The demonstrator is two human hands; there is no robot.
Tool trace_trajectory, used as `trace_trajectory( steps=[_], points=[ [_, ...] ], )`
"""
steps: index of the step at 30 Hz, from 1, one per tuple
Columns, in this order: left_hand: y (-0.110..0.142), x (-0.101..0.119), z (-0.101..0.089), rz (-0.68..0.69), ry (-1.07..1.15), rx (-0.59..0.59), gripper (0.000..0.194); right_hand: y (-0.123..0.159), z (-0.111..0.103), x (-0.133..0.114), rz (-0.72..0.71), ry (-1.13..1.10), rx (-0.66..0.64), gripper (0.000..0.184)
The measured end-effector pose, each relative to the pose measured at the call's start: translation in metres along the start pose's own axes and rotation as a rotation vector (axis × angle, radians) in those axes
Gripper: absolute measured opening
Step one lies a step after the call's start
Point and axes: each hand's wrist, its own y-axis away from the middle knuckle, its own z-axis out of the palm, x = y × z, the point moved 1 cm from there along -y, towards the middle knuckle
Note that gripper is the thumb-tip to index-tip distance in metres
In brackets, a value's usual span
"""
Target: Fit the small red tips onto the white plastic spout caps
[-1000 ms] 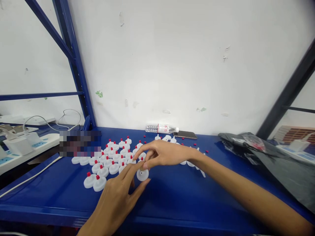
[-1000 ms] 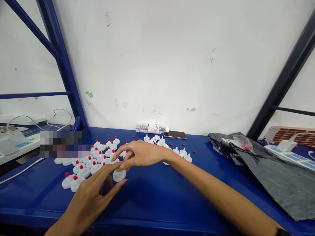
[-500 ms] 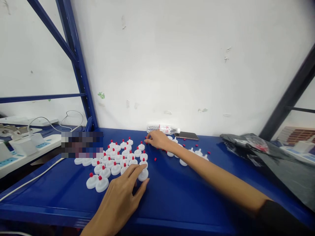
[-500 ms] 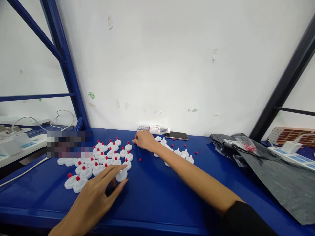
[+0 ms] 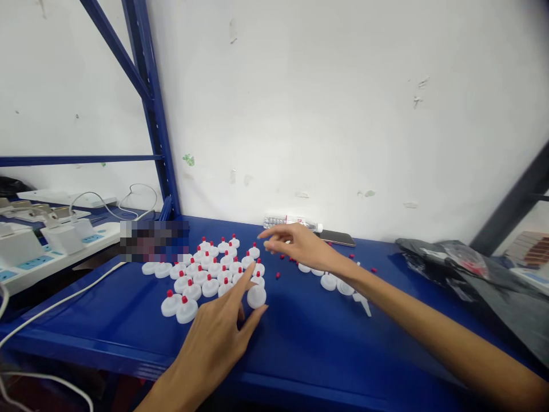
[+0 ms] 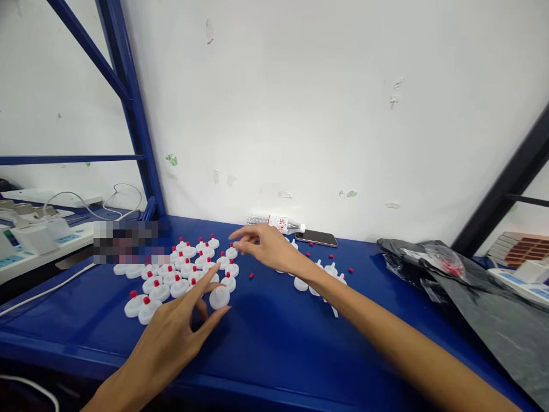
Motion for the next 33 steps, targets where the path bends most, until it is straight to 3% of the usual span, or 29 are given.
trace_trajectory(
  steps=[3, 7, 11, 16, 20, 23, 26, 29, 33],
  points=[
    [0.001, 0.001, -0.001, -0.066, 0.057, -0.005, 0.084, 0.022, 0.001, -0.025, -0.029, -0.219, -0.081, 0.016],
    [0.001, 0.001, 0.000, -0.077, 0.060, -0.008, 0.086, 0.035, 0.020, -0.034, -0.028, -0.301, -0.074, 0.009],
    [0.001, -0.001, 0.000, -0.098, 0.040, -0.016, 0.085, 0.036, 0.034, -0.028, -0.083, -0.231, -0.082, 0.009],
    [0.001, 0.000, 0.000, -0.113, 0.070, -0.049, 0.092, 0.037, 0.035, -0.025, -0.145, -0.127, -0.098, 0.011],
    [0.000, 0.002, -0.001, -0.109, -0.028, -0.026, 0.094, 0.037, 0.038, -0.024, -0.147, 0.001, -0.069, 0.017],
    [0.000, 0.004, -0.005, -0.124, -0.043, 0.044, 0.081, 0.036, 0.042, -0.018, -0.073, 0.012, 0.002, 0.017],
    [0.002, 0.007, -0.011, -0.086, 0.052, 0.162, 0.048, 0.036, 0.050, -0.011, -0.038, -0.044, 0.024, 0.014],
    [0.004, 0.010, -0.014, 0.075, 0.067, 0.222, 0.024, 0.038, 0.062, -0.007, -0.050, -0.077, 0.017, 0.010],
    [0.005, 0.011, -0.013, 0.296, 0.085, 0.211, 0.026, 0.037, 0.075, -0.006, -0.065, -0.065, 0.000, 0.014]
  ],
)
